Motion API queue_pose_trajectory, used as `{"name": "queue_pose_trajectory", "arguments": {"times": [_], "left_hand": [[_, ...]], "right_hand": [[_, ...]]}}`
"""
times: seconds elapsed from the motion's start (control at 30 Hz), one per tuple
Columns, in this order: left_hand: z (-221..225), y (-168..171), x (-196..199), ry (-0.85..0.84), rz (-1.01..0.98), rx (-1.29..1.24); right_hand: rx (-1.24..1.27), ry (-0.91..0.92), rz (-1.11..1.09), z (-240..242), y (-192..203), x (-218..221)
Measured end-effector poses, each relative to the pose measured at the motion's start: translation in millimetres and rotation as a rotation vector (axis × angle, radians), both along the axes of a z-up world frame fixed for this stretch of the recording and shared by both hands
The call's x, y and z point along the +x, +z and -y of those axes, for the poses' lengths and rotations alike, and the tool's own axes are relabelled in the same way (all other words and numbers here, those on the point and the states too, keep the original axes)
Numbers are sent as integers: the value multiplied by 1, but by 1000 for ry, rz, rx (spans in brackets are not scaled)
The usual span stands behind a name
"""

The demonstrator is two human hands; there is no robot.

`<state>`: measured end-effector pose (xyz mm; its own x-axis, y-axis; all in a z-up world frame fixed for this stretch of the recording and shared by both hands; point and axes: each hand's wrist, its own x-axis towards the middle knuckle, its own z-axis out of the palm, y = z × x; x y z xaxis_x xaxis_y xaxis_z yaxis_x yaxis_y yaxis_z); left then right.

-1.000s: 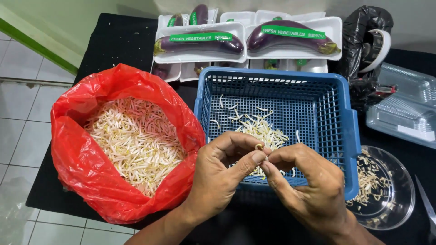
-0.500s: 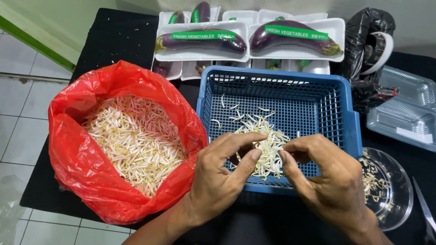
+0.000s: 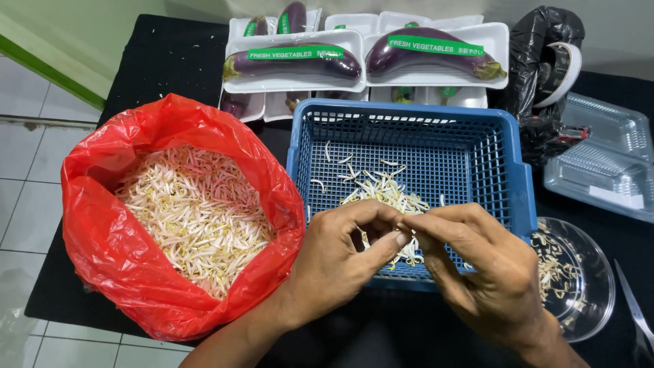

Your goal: Cleaning and sorting bean sprouts by hand, removing roots or husks and placing them into a basket.

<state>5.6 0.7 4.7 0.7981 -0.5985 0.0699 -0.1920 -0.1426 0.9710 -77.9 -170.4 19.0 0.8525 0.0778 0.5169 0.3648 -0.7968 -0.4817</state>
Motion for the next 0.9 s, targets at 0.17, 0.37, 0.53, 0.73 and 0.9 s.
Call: {"name": "queue_pose_trajectory", "arguments": {"times": [0.17,0.37,0.53,0.73,0.9], "left_hand": [[-2,-8,1,-51,-463,-242],[-5,-7,4,-96,-497,-253],[-4,4,2,-44,-241,-61],[0,11,3,-64,-195,-33],[8,8,2,-42,170,7]], "right_hand": [[-53,-26,67,-1,-1,0],[-141,-10,129,0,-6,1],[-186,-32,153,-3,-2,4],[-264,-65,170,0,-1,3],[-352,-117,158,6,-5,1]]}}
